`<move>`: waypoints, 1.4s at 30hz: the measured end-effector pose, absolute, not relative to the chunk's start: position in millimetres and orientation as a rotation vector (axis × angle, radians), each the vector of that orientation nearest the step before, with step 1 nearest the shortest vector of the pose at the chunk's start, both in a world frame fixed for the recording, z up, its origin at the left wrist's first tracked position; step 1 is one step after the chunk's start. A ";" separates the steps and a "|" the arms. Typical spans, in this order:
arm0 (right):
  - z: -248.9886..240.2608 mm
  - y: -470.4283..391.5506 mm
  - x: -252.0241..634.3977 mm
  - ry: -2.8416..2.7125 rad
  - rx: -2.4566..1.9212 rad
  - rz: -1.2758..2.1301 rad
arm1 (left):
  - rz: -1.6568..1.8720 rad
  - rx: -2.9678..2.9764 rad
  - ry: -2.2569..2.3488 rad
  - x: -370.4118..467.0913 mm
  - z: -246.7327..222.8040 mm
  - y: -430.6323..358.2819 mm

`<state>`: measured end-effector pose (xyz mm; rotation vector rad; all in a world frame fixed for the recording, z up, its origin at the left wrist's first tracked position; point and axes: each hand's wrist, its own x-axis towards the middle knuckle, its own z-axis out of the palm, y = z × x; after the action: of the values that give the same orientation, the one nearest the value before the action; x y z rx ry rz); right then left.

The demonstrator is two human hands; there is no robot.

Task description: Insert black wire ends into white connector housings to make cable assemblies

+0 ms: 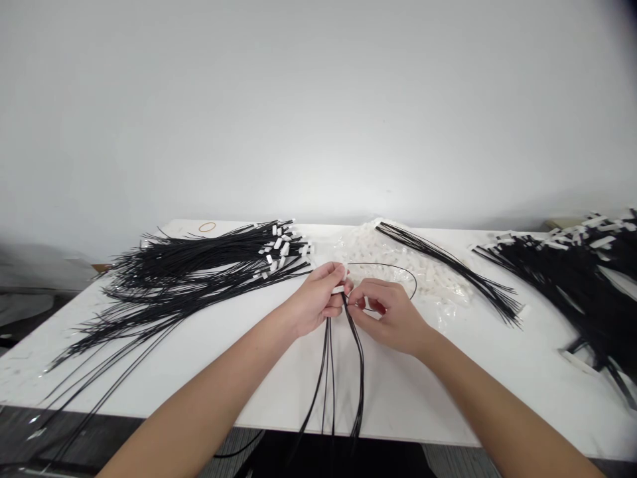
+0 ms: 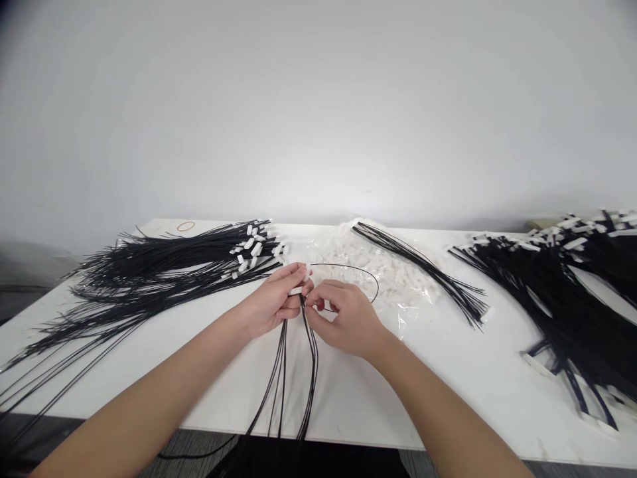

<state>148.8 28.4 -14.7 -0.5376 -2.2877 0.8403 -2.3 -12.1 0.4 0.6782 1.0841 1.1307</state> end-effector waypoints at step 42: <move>-6.5 29.9 151.7 -1.964 -0.901 1.685 | 1.224 0.705 1.100 -1.5 1.1 -9.5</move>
<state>151.7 29.9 -6.5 -0.9015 -1.9642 1.6855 -1.5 -9.5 1.1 0.7048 1.0998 1.2242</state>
